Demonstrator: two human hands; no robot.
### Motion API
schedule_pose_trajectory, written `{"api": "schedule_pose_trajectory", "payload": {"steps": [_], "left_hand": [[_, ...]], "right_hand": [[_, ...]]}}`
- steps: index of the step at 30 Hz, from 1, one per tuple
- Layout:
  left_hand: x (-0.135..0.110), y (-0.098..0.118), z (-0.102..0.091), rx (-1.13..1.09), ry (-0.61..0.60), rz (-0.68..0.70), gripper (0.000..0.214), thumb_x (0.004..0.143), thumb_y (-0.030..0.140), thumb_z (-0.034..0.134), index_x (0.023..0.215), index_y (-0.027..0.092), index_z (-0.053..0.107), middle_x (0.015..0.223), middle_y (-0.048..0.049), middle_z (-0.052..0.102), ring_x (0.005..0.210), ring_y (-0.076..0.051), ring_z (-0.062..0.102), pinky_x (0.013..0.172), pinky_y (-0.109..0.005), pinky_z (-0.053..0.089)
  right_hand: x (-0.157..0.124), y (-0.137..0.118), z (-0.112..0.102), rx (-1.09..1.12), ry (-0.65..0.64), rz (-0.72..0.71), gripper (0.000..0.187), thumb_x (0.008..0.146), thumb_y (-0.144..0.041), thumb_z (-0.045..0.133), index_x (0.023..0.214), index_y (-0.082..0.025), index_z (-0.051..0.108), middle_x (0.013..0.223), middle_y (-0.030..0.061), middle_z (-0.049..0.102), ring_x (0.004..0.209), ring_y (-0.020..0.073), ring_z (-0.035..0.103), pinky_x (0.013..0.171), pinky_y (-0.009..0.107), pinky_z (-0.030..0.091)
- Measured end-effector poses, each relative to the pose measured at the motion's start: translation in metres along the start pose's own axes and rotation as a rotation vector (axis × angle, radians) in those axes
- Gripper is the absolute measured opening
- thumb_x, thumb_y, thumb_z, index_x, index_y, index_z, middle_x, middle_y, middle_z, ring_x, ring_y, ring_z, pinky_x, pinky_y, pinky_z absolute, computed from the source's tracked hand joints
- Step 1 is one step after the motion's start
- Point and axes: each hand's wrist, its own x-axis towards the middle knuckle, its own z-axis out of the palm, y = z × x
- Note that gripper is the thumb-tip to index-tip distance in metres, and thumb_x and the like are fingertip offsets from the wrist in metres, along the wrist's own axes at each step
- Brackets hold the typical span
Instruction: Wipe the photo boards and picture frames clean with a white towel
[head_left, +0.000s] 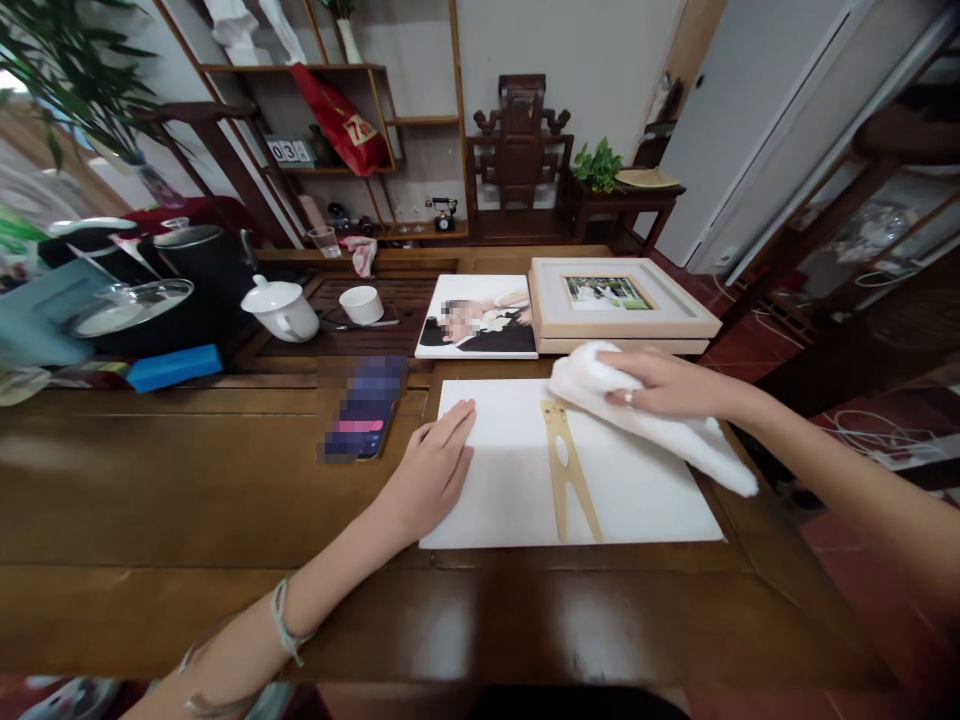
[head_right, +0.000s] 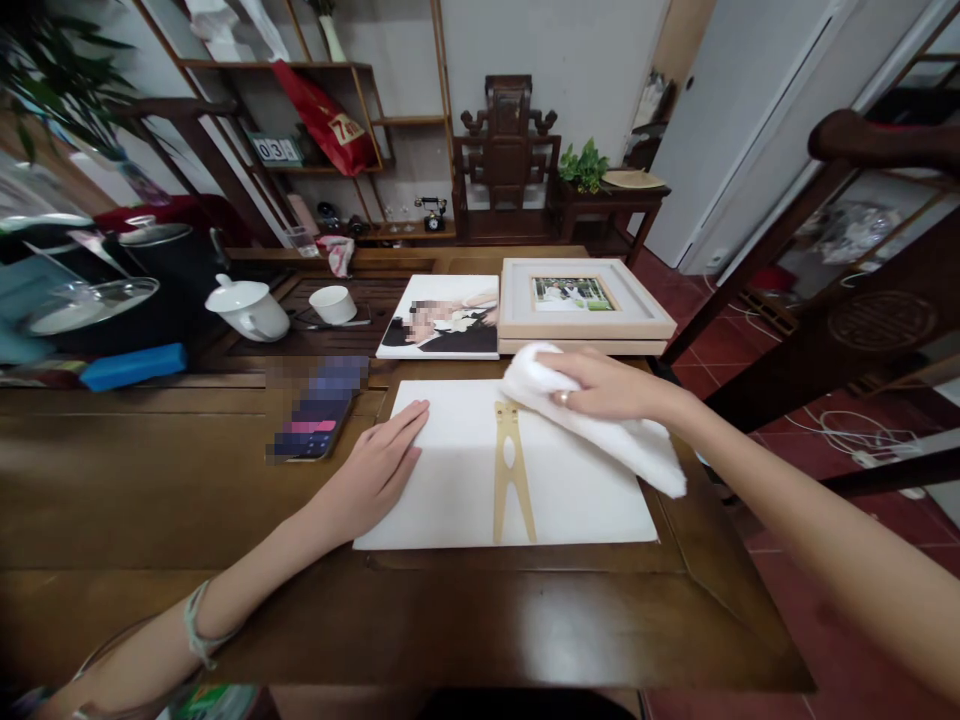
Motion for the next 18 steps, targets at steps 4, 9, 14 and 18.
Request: {"api": "schedule_pose_trajectory", "payload": {"steps": [4, 9, 14, 18], "left_hand": [[0.000, 0.000, 0.001, 0.003, 0.009, 0.009, 0.049, 0.101, 0.023, 0.026, 0.149, 0.016, 0.029, 0.154, -0.0159, 0.034, 0.143, -0.025, 0.031, 0.110, -0.044, 0.030], [0.000, 0.000, 0.001, 0.000, 0.002, -0.007, 0.049, 0.101, 0.024, 0.025, 0.149, 0.015, 0.029, 0.155, -0.0159, 0.034, 0.144, -0.026, 0.030, 0.111, -0.045, 0.030], [0.000, 0.001, 0.001, 0.000, -0.008, -0.013, 0.048, 0.101, 0.025, 0.025, 0.148, 0.014, 0.031, 0.155, -0.0159, 0.033, 0.144, -0.025, 0.030, 0.112, -0.045, 0.030], [0.000, 0.000, 0.001, 0.004, 0.004, -0.004, 0.048, 0.101, 0.025, 0.026, 0.148, 0.014, 0.031, 0.155, -0.0163, 0.033, 0.143, -0.027, 0.031, 0.111, -0.045, 0.030]], "right_hand": [[-0.028, 0.011, 0.014, -0.046, 0.033, 0.019, 0.009, 0.083, -0.028, 0.049, 0.084, -0.020, 0.053, 0.083, 0.0065, 0.061, 0.087, 0.0278, 0.060, 0.085, 0.046, 0.045], [-0.048, -0.010, 0.039, -0.062, -0.028, -0.147, 0.025, 0.071, -0.010, 0.051, 0.091, -0.021, 0.062, 0.129, 0.0088, 0.059, 0.141, 0.0296, 0.031, 0.117, 0.061, 0.012], [-0.094, -0.048, 0.041, -0.032, -0.096, -0.277, 0.040, 0.062, 0.001, 0.047, 0.091, -0.022, 0.063, 0.146, 0.0057, 0.047, 0.143, 0.0248, 0.029, 0.119, 0.055, 0.018], [-0.111, -0.054, 0.037, 0.024, -0.107, -0.266, 0.047, 0.061, 0.002, 0.045, 0.096, -0.024, 0.062, 0.142, 0.0043, 0.051, 0.139, 0.0234, 0.035, 0.116, 0.051, 0.030]]}}
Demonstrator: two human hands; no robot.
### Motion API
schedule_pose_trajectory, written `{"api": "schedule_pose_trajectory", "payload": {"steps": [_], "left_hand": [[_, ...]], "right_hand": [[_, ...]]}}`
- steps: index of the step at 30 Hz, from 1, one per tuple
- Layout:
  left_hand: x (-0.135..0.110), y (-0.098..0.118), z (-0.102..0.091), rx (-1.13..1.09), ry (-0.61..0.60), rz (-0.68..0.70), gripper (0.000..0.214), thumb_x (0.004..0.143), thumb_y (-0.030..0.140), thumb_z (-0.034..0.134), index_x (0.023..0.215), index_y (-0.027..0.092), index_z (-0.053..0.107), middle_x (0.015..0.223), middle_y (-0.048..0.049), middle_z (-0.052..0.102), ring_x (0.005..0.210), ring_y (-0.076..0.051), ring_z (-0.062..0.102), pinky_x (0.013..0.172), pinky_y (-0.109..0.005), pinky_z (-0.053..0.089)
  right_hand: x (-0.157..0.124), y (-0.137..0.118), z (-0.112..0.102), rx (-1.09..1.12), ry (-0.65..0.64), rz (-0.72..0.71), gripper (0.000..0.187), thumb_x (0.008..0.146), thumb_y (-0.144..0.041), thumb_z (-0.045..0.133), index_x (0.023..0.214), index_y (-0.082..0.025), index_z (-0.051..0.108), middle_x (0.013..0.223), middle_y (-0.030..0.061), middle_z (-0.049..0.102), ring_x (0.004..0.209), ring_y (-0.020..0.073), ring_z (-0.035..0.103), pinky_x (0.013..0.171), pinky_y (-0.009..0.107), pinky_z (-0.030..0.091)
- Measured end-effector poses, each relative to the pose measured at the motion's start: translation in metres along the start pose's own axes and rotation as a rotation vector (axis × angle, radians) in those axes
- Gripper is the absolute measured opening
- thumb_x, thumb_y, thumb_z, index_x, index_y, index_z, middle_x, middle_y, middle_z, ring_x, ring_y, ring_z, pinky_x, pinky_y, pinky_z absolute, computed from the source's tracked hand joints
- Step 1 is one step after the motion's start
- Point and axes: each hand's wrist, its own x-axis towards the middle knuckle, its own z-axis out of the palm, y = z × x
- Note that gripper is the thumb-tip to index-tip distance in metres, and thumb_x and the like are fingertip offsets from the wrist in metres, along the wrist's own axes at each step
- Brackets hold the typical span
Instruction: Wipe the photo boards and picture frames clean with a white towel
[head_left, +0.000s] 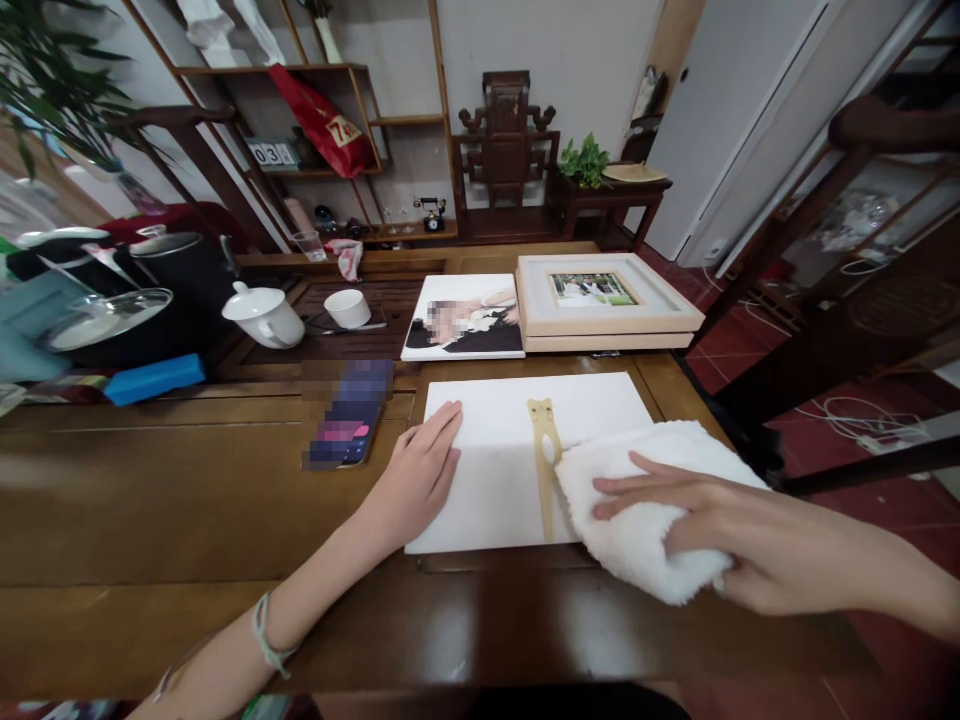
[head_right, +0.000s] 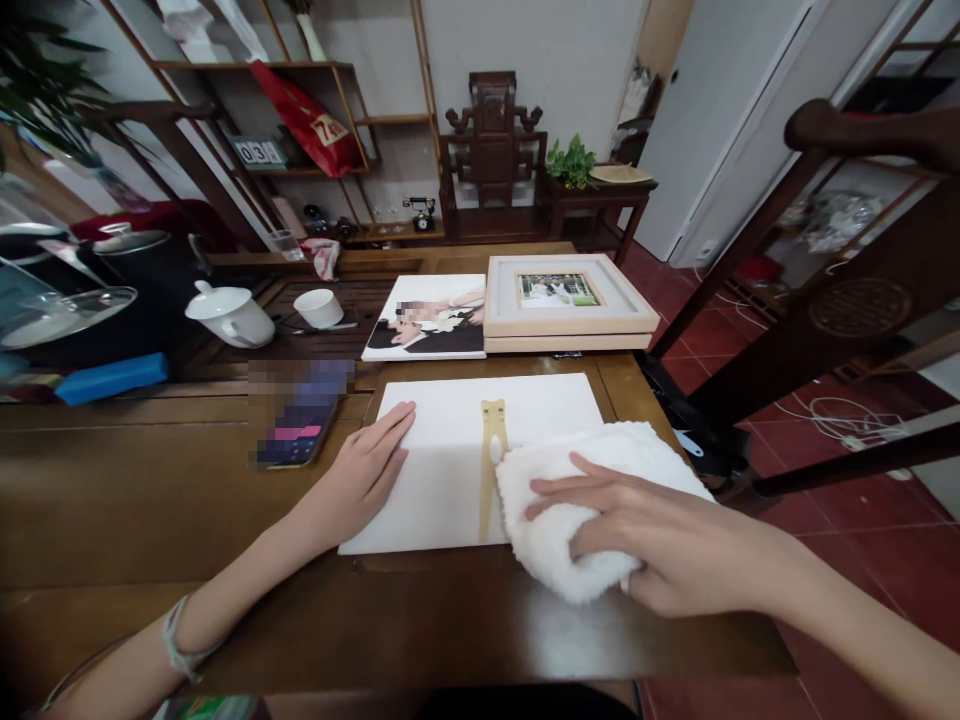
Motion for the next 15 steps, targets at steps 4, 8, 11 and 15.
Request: {"api": "schedule_pose_trajectory", "payload": {"steps": [4, 8, 11, 15], "left_hand": [[0.000, 0.000, -0.001, -0.007, -0.009, -0.003, 0.048, 0.101, 0.025, 0.027, 0.148, 0.016, 0.031, 0.155, -0.0151, 0.033, 0.143, -0.026, 0.031, 0.112, -0.044, 0.030], [0.000, 0.001, -0.003, -0.005, -0.025, -0.011, 0.048, 0.101, 0.025, 0.025, 0.148, 0.014, 0.031, 0.156, -0.0157, 0.032, 0.144, -0.025, 0.028, 0.113, -0.044, 0.028], [0.000, 0.001, -0.003, -0.002, -0.031, -0.018, 0.048, 0.101, 0.025, 0.024, 0.148, 0.012, 0.030, 0.156, -0.0161, 0.031, 0.145, -0.024, 0.027, 0.113, -0.045, 0.028], [0.000, 0.001, -0.001, 0.003, -0.031, -0.018, 0.048, 0.101, 0.025, 0.024, 0.147, 0.011, 0.031, 0.156, -0.0163, 0.032, 0.145, -0.025, 0.028, 0.113, -0.045, 0.028]], "right_hand": [[0.022, 0.032, -0.006, 0.045, 0.025, 0.078, 0.036, 0.063, -0.001, 0.048, 0.089, -0.022, 0.063, 0.143, 0.0046, 0.051, 0.138, 0.0256, 0.038, 0.117, 0.051, 0.026], [0.056, 0.071, -0.017, 0.020, 0.079, 0.108, 0.019, 0.066, -0.006, 0.050, 0.074, -0.020, 0.059, 0.137, 0.0069, 0.056, 0.135, 0.0277, 0.042, 0.114, 0.048, 0.029], [0.069, 0.084, -0.021, -0.024, 0.104, 0.128, 0.016, 0.066, -0.008, 0.050, 0.072, -0.021, 0.058, 0.124, 0.0074, 0.064, 0.134, 0.0297, 0.043, 0.113, 0.050, 0.030], [0.056, 0.072, -0.014, -0.015, 0.059, 0.147, 0.019, 0.066, -0.008, 0.052, 0.078, -0.020, 0.061, 0.138, 0.0069, 0.055, 0.138, 0.0296, 0.038, 0.116, 0.050, 0.024]]}}
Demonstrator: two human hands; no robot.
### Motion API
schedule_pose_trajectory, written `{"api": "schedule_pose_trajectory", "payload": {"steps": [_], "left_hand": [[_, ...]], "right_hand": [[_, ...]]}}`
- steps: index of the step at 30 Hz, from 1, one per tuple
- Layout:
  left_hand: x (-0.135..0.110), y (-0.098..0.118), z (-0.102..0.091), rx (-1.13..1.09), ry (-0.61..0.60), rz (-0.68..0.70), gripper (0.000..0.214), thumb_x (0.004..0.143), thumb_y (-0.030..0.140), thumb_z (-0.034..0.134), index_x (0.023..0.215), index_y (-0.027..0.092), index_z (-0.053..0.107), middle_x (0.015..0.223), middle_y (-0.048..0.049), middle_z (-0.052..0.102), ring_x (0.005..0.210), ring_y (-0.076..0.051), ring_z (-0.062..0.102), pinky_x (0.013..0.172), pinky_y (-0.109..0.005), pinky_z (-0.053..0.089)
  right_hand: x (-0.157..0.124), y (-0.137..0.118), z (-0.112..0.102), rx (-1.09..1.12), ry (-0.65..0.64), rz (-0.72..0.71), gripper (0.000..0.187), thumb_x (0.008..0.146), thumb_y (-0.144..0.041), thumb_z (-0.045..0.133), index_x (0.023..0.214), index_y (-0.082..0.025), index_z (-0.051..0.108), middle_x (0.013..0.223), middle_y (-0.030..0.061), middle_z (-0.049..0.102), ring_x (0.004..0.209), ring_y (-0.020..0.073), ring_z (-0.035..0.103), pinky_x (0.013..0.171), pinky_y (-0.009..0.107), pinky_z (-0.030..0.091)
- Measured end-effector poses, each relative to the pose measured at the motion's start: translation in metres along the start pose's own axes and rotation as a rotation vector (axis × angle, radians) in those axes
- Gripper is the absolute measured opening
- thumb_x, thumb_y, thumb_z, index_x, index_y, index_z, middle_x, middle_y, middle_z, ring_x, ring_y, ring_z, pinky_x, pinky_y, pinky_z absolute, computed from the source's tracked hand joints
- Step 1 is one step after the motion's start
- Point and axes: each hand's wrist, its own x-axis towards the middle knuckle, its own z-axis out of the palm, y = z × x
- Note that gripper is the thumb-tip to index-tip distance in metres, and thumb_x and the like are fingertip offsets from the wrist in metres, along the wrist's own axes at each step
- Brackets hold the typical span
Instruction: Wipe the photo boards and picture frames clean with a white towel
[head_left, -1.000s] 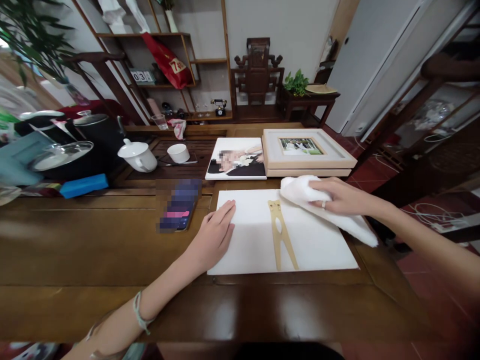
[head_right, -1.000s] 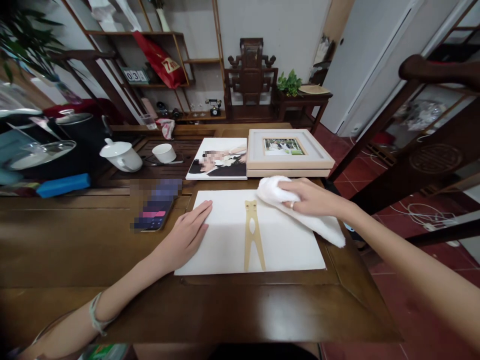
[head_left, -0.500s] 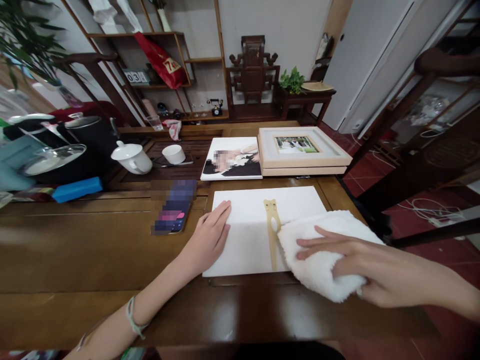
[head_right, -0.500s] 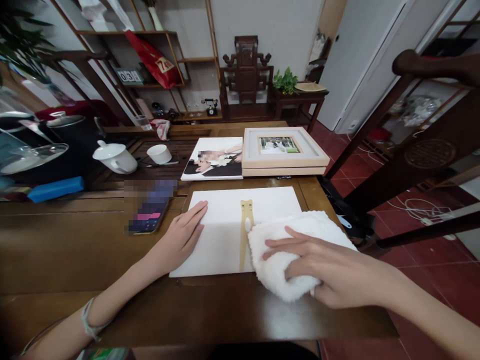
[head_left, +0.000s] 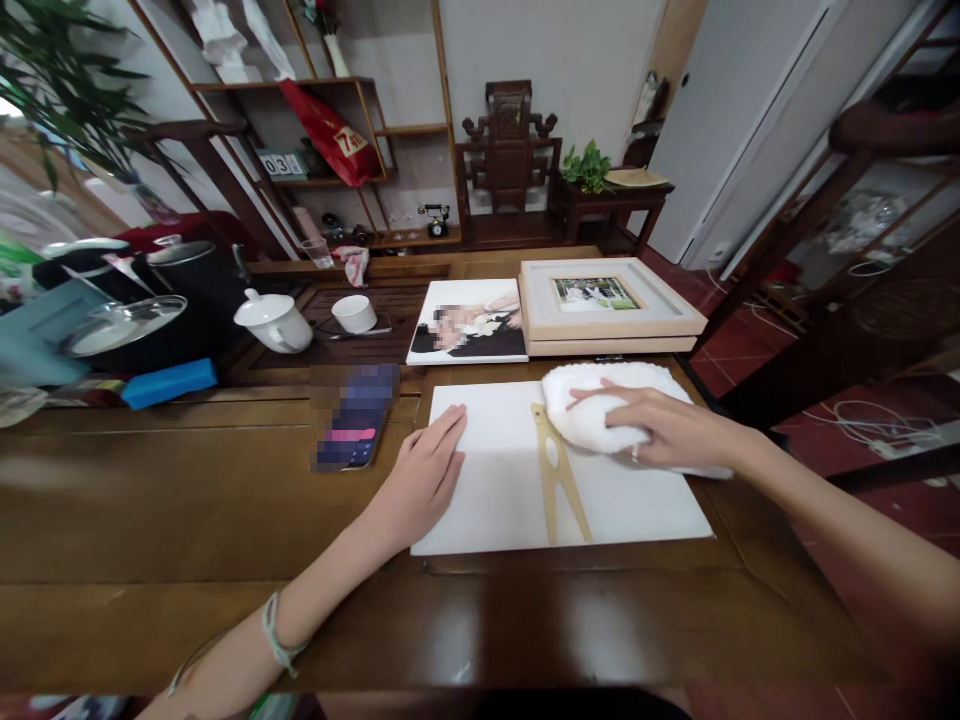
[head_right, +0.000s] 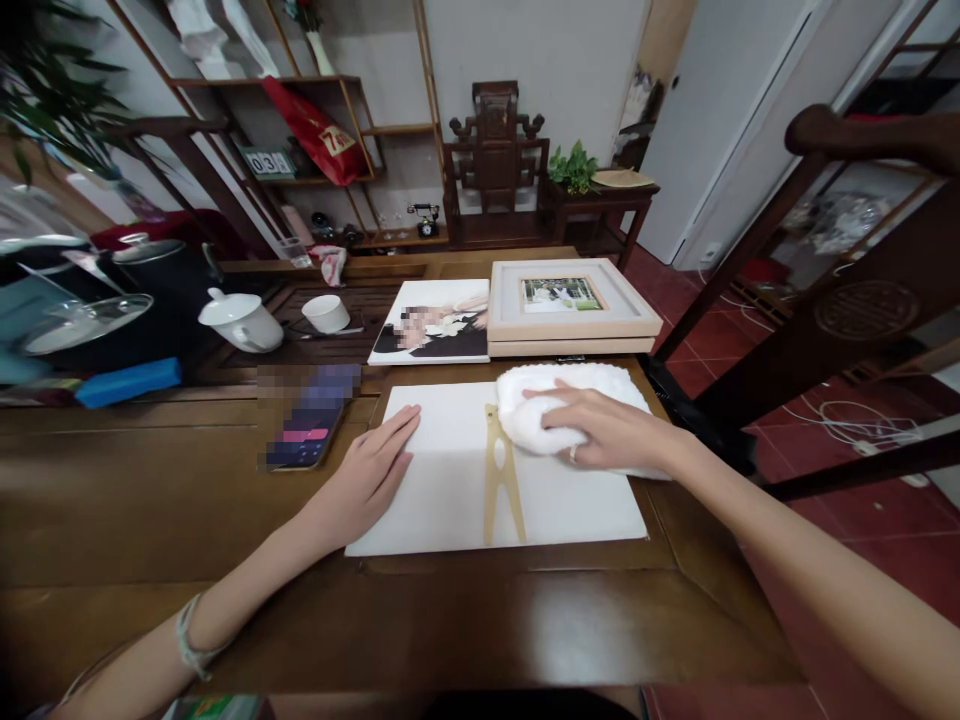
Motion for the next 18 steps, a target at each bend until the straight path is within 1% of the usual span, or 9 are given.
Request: {"api": "schedule_pose_trajectory", "payload": {"steps": [2, 4, 7, 9, 11, 13, 15, 17, 18], "left_hand": [[0.000, 0.000, 0.001, 0.001, 0.007, 0.004, 0.048, 0.101, 0.025, 0.024, 0.147, 0.011, 0.032, 0.155, -0.0163, 0.032, 0.144, -0.024, 0.028, 0.113, -0.044, 0.028], [0.000, -0.001, 0.001, 0.002, 0.016, 0.008, 0.048, 0.101, 0.025, 0.025, 0.146, 0.012, 0.032, 0.155, -0.0159, 0.032, 0.144, -0.024, 0.029, 0.113, -0.043, 0.029], [-0.001, -0.001, 0.001, 0.008, 0.023, 0.013, 0.048, 0.101, 0.024, 0.025, 0.146, 0.011, 0.032, 0.155, -0.0165, 0.033, 0.144, -0.025, 0.029, 0.112, -0.043, 0.029], [-0.001, -0.001, 0.001, 0.009, 0.023, 0.014, 0.048, 0.101, 0.024, 0.025, 0.146, 0.010, 0.032, 0.155, -0.0171, 0.033, 0.144, -0.025, 0.029, 0.112, -0.044, 0.029], [-0.001, 0.000, 0.001, 0.005, 0.023, 0.012, 0.048, 0.101, 0.024, 0.026, 0.147, 0.011, 0.032, 0.155, -0.0168, 0.033, 0.144, -0.026, 0.030, 0.112, -0.044, 0.030], [-0.001, 0.000, 0.001, 0.001, 0.022, 0.011, 0.048, 0.101, 0.024, 0.026, 0.147, 0.013, 0.031, 0.155, -0.0161, 0.033, 0.144, -0.026, 0.030, 0.112, -0.045, 0.030], [0.000, 0.000, 0.001, 0.000, 0.017, 0.009, 0.048, 0.101, 0.024, 0.026, 0.148, 0.014, 0.031, 0.155, -0.0156, 0.033, 0.144, -0.026, 0.029, 0.112, -0.045, 0.030], [0.000, 0.000, 0.001, 0.003, 0.009, 0.004, 0.048, 0.101, 0.024, 0.025, 0.148, 0.013, 0.031, 0.155, -0.0154, 0.032, 0.145, -0.025, 0.028, 0.112, -0.044, 0.029], [0.000, 0.000, 0.001, 0.005, 0.006, 0.003, 0.048, 0.101, 0.024, 0.025, 0.148, 0.013, 0.031, 0.156, -0.0155, 0.032, 0.145, -0.024, 0.027, 0.112, -0.044, 0.029]], "right_hand": [[-0.018, -0.017, 0.004, 0.027, -0.034, -0.002, 0.025, 0.065, -0.007, 0.052, 0.084, -0.020, 0.063, 0.146, 0.0060, 0.047, 0.141, 0.0296, 0.032, 0.116, 0.050, 0.025], [-0.038, -0.039, 0.005, 0.053, -0.068, -0.034, 0.035, 0.063, -0.004, 0.049, 0.089, -0.021, 0.065, 0.146, 0.0046, 0.047, 0.141, 0.0285, 0.031, 0.117, 0.051, 0.025], [-0.062, -0.071, 0.002, 0.062, -0.132, -0.081, 0.047, 0.057, 0.000, 0.045, 0.092, -0.023, 0.065, 0.143, 0.0016, 0.051, 0.138, 0.0255, 0.037, 0.115, 0.046, 0.031], [-0.068, -0.083, -0.001, 0.047, -0.178, -0.068, 0.050, 0.054, 0.001, 0.043, 0.092, -0.024, 0.065, 0.141, -0.0002, 0.053, 0.136, 0.0244, 0.040, 0.111, 0.042, 0.038], [-0.064, -0.081, -0.002, 0.029, -0.200, -0.028, 0.050, 0.053, 0.001, 0.043, 0.090, -0.025, 0.065, 0.140, -0.0012, 0.054, 0.135, 0.0246, 0.043, 0.110, 0.041, 0.041], [-0.051, -0.066, 0.000, 0.016, -0.173, 0.012, 0.047, 0.055, 0.000, 0.044, 0.089, -0.024, 0.065, 0.142, -0.0005, 0.053, 0.135, 0.0259, 0.042, 0.111, 0.044, 0.038], [-0.033, -0.046, 0.005, -0.002, -0.083, 0.036, 0.038, 0.060, -0.001, 0.047, 0.085, -0.023, 0.065, 0.143, 0.0023, 0.051, 0.138, 0.0281, 0.037, 0.113, 0.049, 0.033], [-0.016, -0.029, 0.011, -0.026, 0.026, 0.026, 0.028, 0.065, -0.003, 0.049, 0.082, -0.021, 0.063, 0.137, 0.0063, 0.057, 0.139, 0.0287, 0.035, 0.114, 0.052, 0.030], [-0.011, -0.024, 0.013, -0.038, 0.063, 0.015, 0.026, 0.067, -0.003, 0.049, 0.081, -0.021, 0.062, 0.132, 0.0077, 0.060, 0.140, 0.0283, 0.034, 0.115, 0.052, 0.028]]}}
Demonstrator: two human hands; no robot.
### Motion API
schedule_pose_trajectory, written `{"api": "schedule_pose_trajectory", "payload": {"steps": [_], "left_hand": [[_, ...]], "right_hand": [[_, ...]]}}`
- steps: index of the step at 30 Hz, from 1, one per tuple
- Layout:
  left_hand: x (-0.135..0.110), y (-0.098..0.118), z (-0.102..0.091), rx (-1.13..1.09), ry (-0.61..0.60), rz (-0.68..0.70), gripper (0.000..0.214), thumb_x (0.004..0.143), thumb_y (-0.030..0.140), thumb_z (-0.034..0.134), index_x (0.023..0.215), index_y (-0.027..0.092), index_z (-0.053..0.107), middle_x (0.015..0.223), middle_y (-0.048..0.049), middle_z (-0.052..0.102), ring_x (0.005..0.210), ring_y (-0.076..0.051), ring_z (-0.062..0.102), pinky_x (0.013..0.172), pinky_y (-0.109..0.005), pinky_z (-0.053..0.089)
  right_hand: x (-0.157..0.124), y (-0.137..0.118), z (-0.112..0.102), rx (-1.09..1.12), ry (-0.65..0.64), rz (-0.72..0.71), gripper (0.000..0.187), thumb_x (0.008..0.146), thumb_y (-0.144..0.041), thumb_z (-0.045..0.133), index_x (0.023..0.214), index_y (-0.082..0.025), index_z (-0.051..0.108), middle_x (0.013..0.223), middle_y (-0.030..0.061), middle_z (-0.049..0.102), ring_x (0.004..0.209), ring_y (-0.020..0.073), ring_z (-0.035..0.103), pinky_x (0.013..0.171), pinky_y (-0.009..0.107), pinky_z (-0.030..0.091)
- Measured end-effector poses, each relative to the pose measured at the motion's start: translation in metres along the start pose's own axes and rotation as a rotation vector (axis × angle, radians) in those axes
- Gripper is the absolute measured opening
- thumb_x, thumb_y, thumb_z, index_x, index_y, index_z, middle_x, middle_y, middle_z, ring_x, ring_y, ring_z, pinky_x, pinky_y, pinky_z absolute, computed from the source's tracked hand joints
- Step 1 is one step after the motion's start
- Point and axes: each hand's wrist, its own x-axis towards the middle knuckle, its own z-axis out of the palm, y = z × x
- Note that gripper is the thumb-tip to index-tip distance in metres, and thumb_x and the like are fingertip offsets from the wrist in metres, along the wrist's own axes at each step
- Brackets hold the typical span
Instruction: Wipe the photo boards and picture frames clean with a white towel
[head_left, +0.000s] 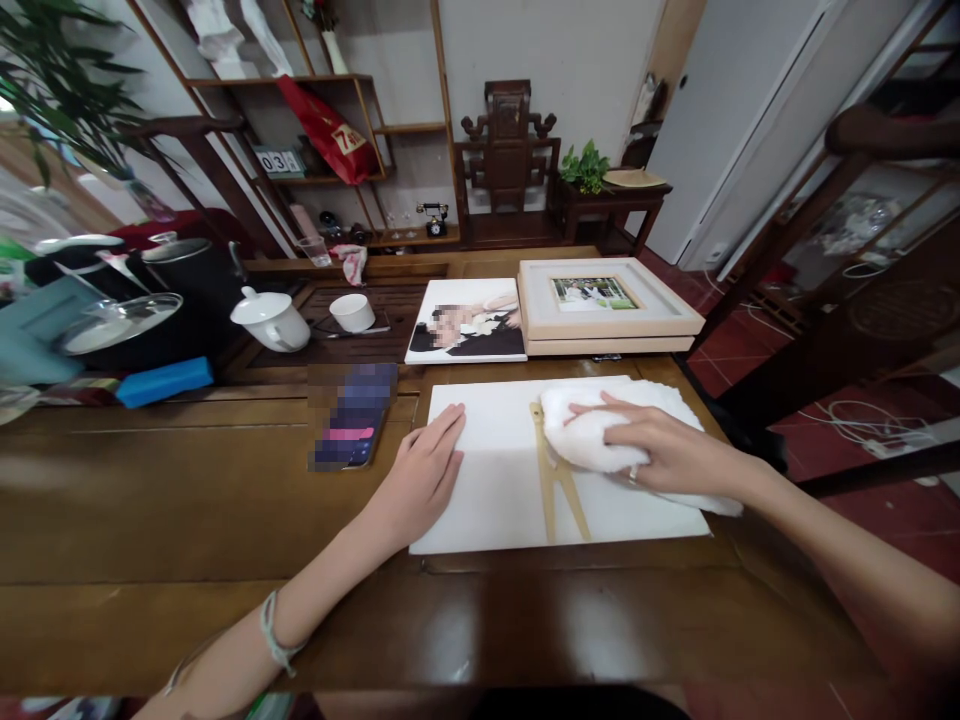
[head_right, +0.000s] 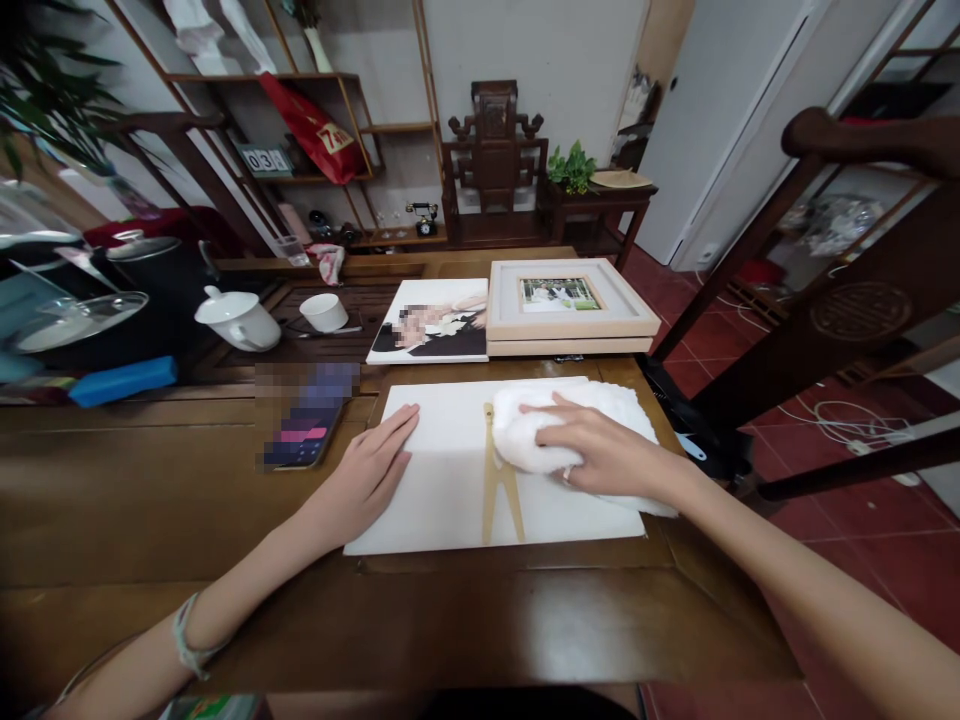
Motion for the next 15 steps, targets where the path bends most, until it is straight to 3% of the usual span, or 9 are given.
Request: {"api": "schedule_pose_trajectory", "payload": {"steps": [2, 6, 10, 13, 15], "left_hand": [[0.000, 0.000, 0.000, 0.003, -0.004, 0.000, 0.049, 0.101, 0.025, 0.024, 0.147, 0.011, 0.030, 0.156, -0.0158, 0.031, 0.145, -0.024, 0.027, 0.113, -0.044, 0.028], [-0.001, -0.001, 0.001, 0.004, -0.001, 0.003, 0.049, 0.101, 0.025, 0.024, 0.146, 0.008, 0.031, 0.156, -0.0168, 0.031, 0.145, -0.023, 0.027, 0.113, -0.044, 0.028], [-0.001, -0.001, 0.001, 0.001, 0.015, 0.014, 0.049, 0.101, 0.024, 0.025, 0.147, 0.009, 0.031, 0.155, -0.0169, 0.032, 0.145, -0.024, 0.027, 0.113, -0.043, 0.028], [-0.001, -0.001, 0.001, -0.001, 0.024, 0.014, 0.048, 0.100, 0.024, 0.026, 0.147, 0.012, 0.031, 0.155, -0.0161, 0.033, 0.144, -0.025, 0.029, 0.112, -0.044, 0.029], [-0.001, 0.000, 0.000, -0.006, 0.022, 0.015, 0.049, 0.100, 0.024, 0.026, 0.148, 0.015, 0.031, 0.155, -0.0157, 0.034, 0.144, -0.026, 0.030, 0.111, -0.045, 0.030]], "right_hand": [[0.004, 0.000, 0.003, -0.015, 0.006, -0.024, 0.029, 0.067, -0.002, 0.048, 0.084, -0.021, 0.062, 0.127, 0.0093, 0.063, 0.141, 0.0267, 0.032, 0.116, 0.053, 0.025], [-0.020, -0.030, -0.002, -0.012, -0.116, -0.042, 0.043, 0.064, -0.001, 0.046, 0.098, -0.020, 0.063, 0.142, 0.0086, 0.051, 0.143, 0.0261, 0.026, 0.117, 0.051, 0.024], [-0.052, -0.064, -0.013, 0.022, -0.236, -0.097, 0.051, 0.056, 0.001, 0.044, 0.096, -0.024, 0.064, 0.144, 0.0005, 0.050, 0.139, 0.0244, 0.034, 0.111, 0.042, 0.038], [-0.055, -0.064, -0.015, 0.050, -0.247, -0.010, 0.050, 0.053, 0.001, 0.045, 0.090, -0.026, 0.066, 0.138, -0.0016, 0.056, 0.133, 0.0254, 0.045, 0.100, 0.037, 0.049], [-0.044, -0.052, -0.011, 0.025, -0.153, 0.114, 0.043, 0.057, -0.002, 0.048, 0.088, -0.025, 0.066, 0.130, 0.0038, 0.062, 0.125, 0.0292, 0.054, 0.093, 0.040, 0.053]]}}
